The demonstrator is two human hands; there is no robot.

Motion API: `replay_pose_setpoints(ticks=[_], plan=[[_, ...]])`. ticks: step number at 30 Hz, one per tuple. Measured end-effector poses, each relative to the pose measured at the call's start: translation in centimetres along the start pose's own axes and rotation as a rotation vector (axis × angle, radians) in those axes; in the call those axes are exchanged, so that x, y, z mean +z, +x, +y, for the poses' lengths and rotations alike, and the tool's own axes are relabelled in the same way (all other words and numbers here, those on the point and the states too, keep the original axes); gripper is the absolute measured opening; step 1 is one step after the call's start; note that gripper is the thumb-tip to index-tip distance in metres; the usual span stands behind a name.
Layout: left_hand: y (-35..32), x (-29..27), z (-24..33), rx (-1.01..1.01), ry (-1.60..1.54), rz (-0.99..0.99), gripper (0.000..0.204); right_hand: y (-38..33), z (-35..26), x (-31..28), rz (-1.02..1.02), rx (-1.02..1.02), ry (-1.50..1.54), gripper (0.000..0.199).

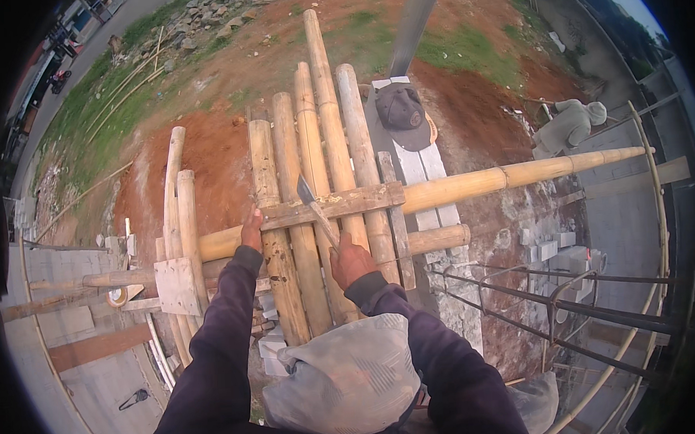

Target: The person assembles a bamboo structure by positioning bamboo poles and wooden planks, then securing them with nails using a hammer. The person repeatedly hammers nails into the planks to fasten them to the bamboo framework.

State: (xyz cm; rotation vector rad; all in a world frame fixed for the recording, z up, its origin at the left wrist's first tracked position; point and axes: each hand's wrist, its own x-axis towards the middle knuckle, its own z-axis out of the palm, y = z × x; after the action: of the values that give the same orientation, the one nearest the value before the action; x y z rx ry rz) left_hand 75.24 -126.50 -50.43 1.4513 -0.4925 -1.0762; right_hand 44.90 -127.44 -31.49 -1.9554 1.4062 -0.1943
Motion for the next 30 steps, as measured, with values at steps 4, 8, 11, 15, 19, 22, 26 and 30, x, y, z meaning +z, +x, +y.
replay_pose_setpoints(ticks=[4,8,11,15,19,22,26,30], plan=[[-0.7,-1.0,0.2,-0.027,0.045,-0.017,0.068,-0.5,-1.7,1.4,-0.043,-0.018,0.035,0.026],[-1.0,-0.2,1.9,0.008,0.011,0.022,0.066,0.1,-2.7,1.4,-0.148,0.057,-0.07,0.027],[-1.8,1.0,3.2,-0.094,-0.169,0.072,0.064,-0.2,-3.4,1.3,-0.202,0.041,0.002,0.026],[-2.3,0.7,3.1,-0.045,-0.287,-0.034,0.061,-0.3,-4.7,3.8,-0.036,-0.214,0.112,0.027],[-1.5,1.1,3.3,-0.083,-0.116,0.084,0.065,1.5,-3.2,5.8,-0.119,-0.167,0.088,0.024],[-1.4,1.6,2.3,-0.083,-0.148,0.121,0.066,1.1,0.3,5.6,-0.483,0.176,0.752,0.024],[-1.8,1.5,4.2,-0.034,0.067,0.1,0.07,-0.9,4.1,2.4,-0.606,0.29,0.577,0.027],[-6.1,7.3,12.1,0.088,0.669,0.474,0.041,-2.0,4.8,-2.5,-0.41,-0.117,-0.449,0.037]])
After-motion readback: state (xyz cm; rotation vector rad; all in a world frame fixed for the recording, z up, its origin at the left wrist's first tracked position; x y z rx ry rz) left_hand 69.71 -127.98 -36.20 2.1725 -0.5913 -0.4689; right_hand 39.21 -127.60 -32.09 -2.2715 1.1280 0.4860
